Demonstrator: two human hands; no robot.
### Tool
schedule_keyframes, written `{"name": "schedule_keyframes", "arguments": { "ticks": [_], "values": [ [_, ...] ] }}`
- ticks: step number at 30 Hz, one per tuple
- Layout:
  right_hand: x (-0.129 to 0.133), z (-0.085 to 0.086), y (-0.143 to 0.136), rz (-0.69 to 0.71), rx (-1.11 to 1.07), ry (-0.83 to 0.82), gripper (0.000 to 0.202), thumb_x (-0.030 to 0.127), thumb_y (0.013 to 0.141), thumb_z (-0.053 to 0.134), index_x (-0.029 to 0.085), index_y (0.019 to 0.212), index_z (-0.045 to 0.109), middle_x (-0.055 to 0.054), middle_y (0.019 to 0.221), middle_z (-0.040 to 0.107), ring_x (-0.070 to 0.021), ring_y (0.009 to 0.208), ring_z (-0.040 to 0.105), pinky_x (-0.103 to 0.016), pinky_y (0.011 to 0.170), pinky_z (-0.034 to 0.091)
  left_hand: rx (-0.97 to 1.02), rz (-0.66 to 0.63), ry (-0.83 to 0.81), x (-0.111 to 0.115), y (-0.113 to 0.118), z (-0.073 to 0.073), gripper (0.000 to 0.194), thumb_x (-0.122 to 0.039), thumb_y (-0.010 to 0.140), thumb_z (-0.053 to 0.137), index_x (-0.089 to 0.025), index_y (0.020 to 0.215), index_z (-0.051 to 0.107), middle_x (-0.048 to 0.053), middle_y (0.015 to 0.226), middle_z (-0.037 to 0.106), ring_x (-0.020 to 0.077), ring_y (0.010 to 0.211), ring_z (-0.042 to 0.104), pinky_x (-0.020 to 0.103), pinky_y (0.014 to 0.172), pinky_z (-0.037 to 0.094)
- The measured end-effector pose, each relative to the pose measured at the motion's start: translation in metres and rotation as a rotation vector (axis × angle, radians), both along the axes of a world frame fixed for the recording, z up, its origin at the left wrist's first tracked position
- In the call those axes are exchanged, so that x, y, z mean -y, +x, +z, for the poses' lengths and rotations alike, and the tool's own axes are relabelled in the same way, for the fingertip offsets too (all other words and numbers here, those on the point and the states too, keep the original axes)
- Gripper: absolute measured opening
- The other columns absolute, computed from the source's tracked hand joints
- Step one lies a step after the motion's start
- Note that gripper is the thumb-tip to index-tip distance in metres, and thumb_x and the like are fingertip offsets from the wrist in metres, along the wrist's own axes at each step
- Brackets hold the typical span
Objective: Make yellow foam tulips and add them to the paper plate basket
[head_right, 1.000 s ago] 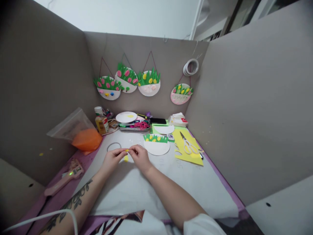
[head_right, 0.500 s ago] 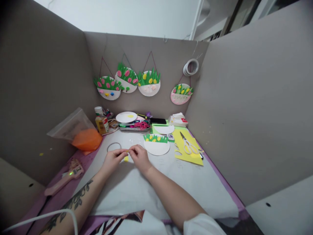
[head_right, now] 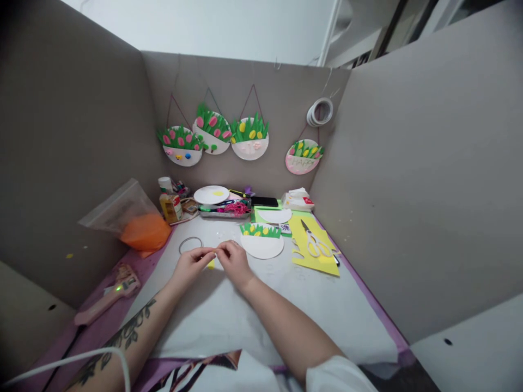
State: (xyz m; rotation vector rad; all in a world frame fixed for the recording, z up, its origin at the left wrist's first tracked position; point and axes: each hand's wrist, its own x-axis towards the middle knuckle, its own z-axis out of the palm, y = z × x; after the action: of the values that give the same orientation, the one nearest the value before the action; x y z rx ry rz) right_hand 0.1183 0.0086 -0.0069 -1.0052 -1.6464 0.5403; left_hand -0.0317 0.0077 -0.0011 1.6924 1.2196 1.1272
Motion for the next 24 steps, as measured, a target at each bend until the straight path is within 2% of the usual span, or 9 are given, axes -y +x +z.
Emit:
{"name": "schedule_keyframes", "arguments": {
  "ticks": [4, 10, 24],
  "values": [
    [-0.0009, -0.0018, -0.0005, 0.009, -0.022, -0.027, 0.010, 0.022, 0.078, 0.053, 0.018, 0.071, 0.059, -0.001, 0.070, 0.057, -0.0135, 0.067, 0.051, -0.025, 0.064, 0.040, 0.003, 0.014, -0.016, -0.0019, 0.0005, -0.0019, 0.028, -0.039, 0.075, 0.057, -0.015, 0.082, 0.070, 0.005, 0.077, 0.070, 0.0162, 0.070, 0.060, 0.023, 0.063, 0.044],
    [-0.0061, -0.0062, 0.0013, 0.065, -0.182, -0.206, 0.018, 0.030, 0.079, 0.051, 0.016, 0.080, 0.062, -0.001, 0.071, 0.060, -0.0123, 0.062, 0.051, -0.024, 0.058, 0.041, 0.001, 0.069, -0.010, -0.0029, -0.0014, -0.0031, 0.025, -0.036, 0.074, 0.057, -0.014, 0.078, 0.068, 0.004, 0.071, 0.067, 0.0144, 0.065, 0.057, 0.022, 0.059, 0.042],
    [-0.0023, -0.0023, -0.0028, 0.016, -0.037, -0.118, 0.010, 0.021, 0.076, 0.050, 0.017, 0.069, 0.056, 0.001, 0.066, 0.055, -0.0118, 0.062, 0.049, -0.023, 0.058, 0.040, -0.019, 0.040, 0.012, 0.0014, 0.0020, 0.0021, 0.027, -0.038, 0.075, 0.053, -0.014, 0.076, 0.067, 0.003, 0.071, 0.067, 0.0142, 0.064, 0.057, 0.022, 0.059, 0.043]
  ]
}}
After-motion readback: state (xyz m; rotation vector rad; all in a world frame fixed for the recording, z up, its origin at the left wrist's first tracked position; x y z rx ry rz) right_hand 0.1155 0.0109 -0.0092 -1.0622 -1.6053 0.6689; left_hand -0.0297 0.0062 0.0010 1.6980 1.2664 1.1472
